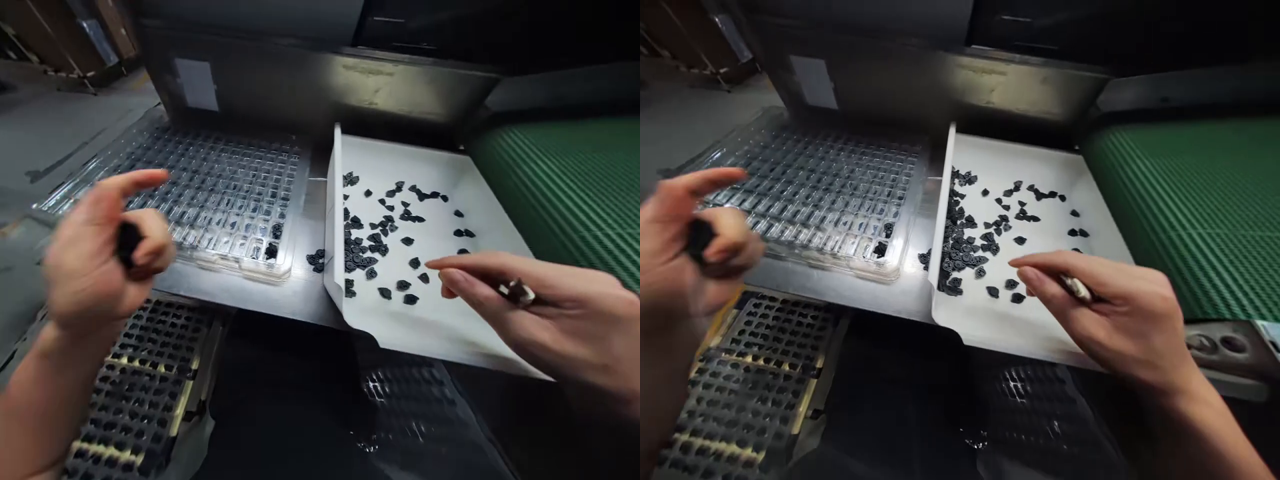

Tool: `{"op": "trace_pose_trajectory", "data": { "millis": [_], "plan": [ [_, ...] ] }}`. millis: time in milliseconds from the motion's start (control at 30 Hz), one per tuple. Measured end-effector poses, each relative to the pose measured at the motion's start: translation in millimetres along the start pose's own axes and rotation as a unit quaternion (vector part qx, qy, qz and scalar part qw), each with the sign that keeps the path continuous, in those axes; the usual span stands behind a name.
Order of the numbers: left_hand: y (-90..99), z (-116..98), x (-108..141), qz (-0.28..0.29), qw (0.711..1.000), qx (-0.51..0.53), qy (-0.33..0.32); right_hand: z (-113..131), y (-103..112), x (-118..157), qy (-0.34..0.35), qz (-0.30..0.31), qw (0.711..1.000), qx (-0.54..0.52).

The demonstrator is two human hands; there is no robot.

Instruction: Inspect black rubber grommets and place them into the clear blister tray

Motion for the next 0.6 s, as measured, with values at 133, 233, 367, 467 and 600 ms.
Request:
{"op": "trace_pose_trajectory", "data": {
  "millis": [133,233,367,467,600],
  "plan": [
    [-152.9,45,-21,0.249,0.966,-0.042,0.054,23,9,-33,-0.039,-0.071,0.989,-0.125],
    [-213.4,76,-19,0.341,0.933,-0.017,0.114,34,-6,-54,-0.040,-0.029,0.980,-0.194],
    [-246.6,93,-12,0.388,0.910,0.026,0.146,34,-29,-72,-0.019,0.036,0.972,-0.230],
    [-248.0,99,-16,0.368,0.918,0.029,0.143,28,-37,-78,0.007,0.041,0.976,-0.214],
    [-243.9,110,-20,0.351,0.920,0.023,0.175,26,-43,-80,0.040,0.040,0.979,-0.197]
  ]
}}
Point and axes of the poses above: each hand's wrist, its own x-axis away from the middle knuckle, its own y-axis out of the back of the hand, z = x × y, the point moved 7 cm from there along -x, towards the middle knuckle, and after that the axes turned 2 degrees about -z, right-handed, at the moved point
